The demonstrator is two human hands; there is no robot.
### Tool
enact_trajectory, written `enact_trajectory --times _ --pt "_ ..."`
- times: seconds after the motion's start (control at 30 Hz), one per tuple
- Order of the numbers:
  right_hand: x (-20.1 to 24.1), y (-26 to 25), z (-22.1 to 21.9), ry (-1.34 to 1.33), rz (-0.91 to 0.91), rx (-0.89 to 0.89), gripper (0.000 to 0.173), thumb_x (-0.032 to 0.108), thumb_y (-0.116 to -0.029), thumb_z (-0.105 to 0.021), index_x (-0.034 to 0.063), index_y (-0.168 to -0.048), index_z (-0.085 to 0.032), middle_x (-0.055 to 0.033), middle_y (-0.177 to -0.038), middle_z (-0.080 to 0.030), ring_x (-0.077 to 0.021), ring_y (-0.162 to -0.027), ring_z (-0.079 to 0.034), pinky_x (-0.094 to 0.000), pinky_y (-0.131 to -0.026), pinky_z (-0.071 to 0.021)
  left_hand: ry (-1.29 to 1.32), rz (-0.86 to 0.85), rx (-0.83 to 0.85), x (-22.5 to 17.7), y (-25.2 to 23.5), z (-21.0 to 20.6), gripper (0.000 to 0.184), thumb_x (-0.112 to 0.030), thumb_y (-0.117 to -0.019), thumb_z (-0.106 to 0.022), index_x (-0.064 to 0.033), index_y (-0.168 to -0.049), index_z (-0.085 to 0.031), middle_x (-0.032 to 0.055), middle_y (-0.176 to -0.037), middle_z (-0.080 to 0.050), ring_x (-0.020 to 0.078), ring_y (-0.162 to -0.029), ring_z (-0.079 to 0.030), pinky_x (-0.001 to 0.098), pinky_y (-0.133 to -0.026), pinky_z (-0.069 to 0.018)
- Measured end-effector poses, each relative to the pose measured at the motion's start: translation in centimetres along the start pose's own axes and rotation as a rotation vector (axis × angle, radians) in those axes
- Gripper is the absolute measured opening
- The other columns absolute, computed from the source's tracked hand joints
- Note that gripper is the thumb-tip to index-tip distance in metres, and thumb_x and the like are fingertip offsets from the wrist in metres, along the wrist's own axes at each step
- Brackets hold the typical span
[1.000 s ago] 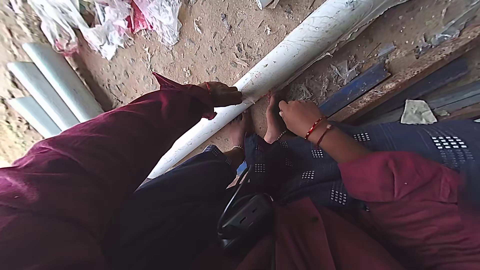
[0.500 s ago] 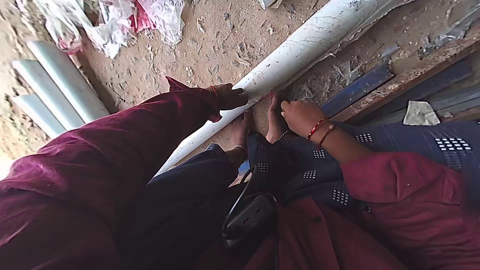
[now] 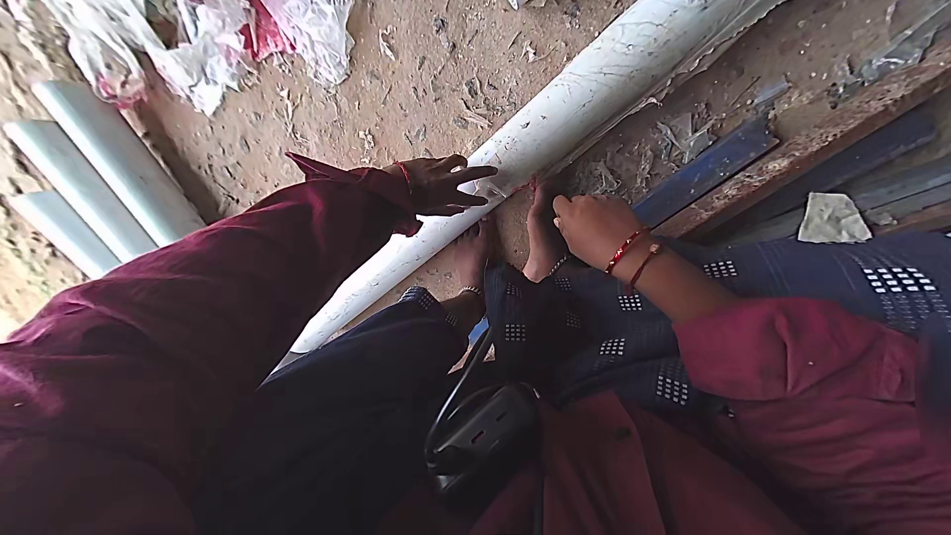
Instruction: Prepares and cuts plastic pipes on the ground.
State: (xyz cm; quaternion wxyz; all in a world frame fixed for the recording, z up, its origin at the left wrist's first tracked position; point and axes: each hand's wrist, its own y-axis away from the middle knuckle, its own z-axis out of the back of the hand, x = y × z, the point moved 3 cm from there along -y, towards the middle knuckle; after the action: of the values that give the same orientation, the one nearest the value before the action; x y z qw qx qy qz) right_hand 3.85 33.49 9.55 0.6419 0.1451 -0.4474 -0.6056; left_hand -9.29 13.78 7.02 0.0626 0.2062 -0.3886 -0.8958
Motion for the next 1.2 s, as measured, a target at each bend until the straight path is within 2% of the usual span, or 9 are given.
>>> enact_trajectory --times 0.1,0.2,0.3,0.37,0.53,0.67,0.93,1.07,1.2 --pt "-0.1 -0.1 -0.1 0.011 -0.002 -0.005 0.028 0.018 -0.1109 -0.045 -0.0039 -0.122 -0.059 -0.0267 -0.110 -0.068 -0.0438 -0.108 -0.067 -0.0569 -0.088 -0.0504 0.070 0.023 -0.015 0.7 -0.9 -0.6 0.042 -0.022 -0.1027 -0.065 -0.0219 -0.145 -0.062 0.0122 -0.174 -0.009 0.0523 -0.153 -0.024 0.0646 -0.110 -0.0405" --pt "0.0 0.0 -0.1 0.012 0.000 0.003 0.029 0.017 -0.1110 -0.044 -0.0039 -0.123 -0.059 -0.0269 -0.111 -0.068 -0.0439 -0.109 -0.067 -0.0570 -0.089 -0.0502 0.086 0.053 0.135 0.7 -1.6 -0.2 0.050 -0.019 -0.1041 -0.062 -0.0236 -0.153 -0.052 0.0089 -0.175 0.006 0.0506 -0.138 -0.046 0.0620 -0.095 -0.0499" --pt "0.0 0.0 -0.1 0.019 0.005 -0.002 0.028 0.018 -0.1108 -0.045 -0.0036 -0.123 -0.059 -0.0267 -0.111 -0.068 -0.0440 -0.109 -0.067 -0.0570 -0.088 -0.0505 0.109 0.084 0.213 0.4 -1.6 0.7 0.050 -0.017 -0.1042 -0.062 -0.0230 -0.153 -0.052 0.0049 -0.174 0.009 0.0482 -0.131 -0.054 0.0612 -0.095 -0.0494" --pt "0.1 0.1 0.0 0.026 0.005 0.005 0.028 0.018 -0.1109 -0.045 -0.0035 -0.123 -0.059 -0.0266 -0.112 -0.067 -0.0437 -0.110 -0.067 -0.0568 -0.089 -0.0504 0.106 0.098 0.239 0.4 -1.8 0.7 0.048 -0.017 -0.1048 -0.061 -0.0229 -0.152 -0.053 0.0055 -0.174 0.008 0.0488 -0.134 -0.052 0.0614 -0.098 -0.0477" --pt "0.0 0.0 0.0 0.026 -0.001 0.004 0.029 0.018 -0.1111 -0.044 -0.0035 -0.125 -0.058 -0.0267 -0.113 -0.067 -0.0441 -0.109 -0.067 -0.0573 -0.089 -0.0506 0.098 0.117 0.231 0.2 -1.9 1.4 0.040 -0.017 -0.1066 -0.057 -0.0195 -0.146 -0.061 0.0021 -0.175 -0.001 0.0436 -0.118 -0.064 0.0576 -0.093 -0.0507" --pt "0.0 0.0 0.0 0.022 0.000 -0.002 0.028 0.018 -0.1108 -0.045 -0.0035 -0.124 -0.059 -0.0264 -0.112 -0.068 -0.0438 -0.110 -0.067 -0.0569 -0.088 -0.0505 0.149 0.150 0.219 0.2 -1.8 1.4 0.039 -0.017 -0.1048 -0.061 -0.0166 -0.144 -0.063 0.0007 -0.175 -0.006 0.0433 -0.119 -0.064 0.0591 -0.095 -0.0499" --pt "0.0 0.1 0.0 0.013 0.009 0.000 0.029 0.017 -0.1111 -0.044 -0.0047 -0.123 -0.058 -0.0272 -0.112 -0.067 -0.0441 -0.110 -0.067 -0.0573 -0.089 -0.0504 0.077 0.076 0.224 0.5 -1.9 0.8 0.040 -0.016 -0.1065 -0.057 -0.0158 -0.146 -0.060 0.0067 -0.174 0.005 0.0507 -0.122 -0.060 0.0613 -0.097 -0.0494" --pt "0.0 0.0 0.0 0.008 0.000 0.005 0.029 0.019 -0.1110 -0.045 -0.0040 -0.124 -0.059 -0.0274 -0.112 -0.067 -0.0451 -0.109 -0.067 -0.0577 -0.088 -0.0504 0.026 0.019 0.115 1.1 -2.1 -0.9 0.041 -0.012 -0.1033 -0.061 -0.0161 -0.144 -0.063 0.0139 -0.173 -0.009 0.0539 -0.115 -0.063 0.0637 -0.090 -0.0508" --pt "0.1 0.1 0.0 0.016 -0.001 0.018 0.030 0.019 -0.1113 -0.044 -0.0036 -0.125 -0.058 -0.0267 -0.114 -0.067 -0.0445 -0.111 -0.066 -0.0575 -0.089 -0.0505 -0.074 -0.005 0.127 1.1 -1.8 -2.3 0.045 -0.003 -0.1038 -0.055 -0.0126 -0.148 -0.057 0.0127 -0.174 -0.010 0.0555 -0.121 -0.059 0.0636 -0.091 -0.0505"
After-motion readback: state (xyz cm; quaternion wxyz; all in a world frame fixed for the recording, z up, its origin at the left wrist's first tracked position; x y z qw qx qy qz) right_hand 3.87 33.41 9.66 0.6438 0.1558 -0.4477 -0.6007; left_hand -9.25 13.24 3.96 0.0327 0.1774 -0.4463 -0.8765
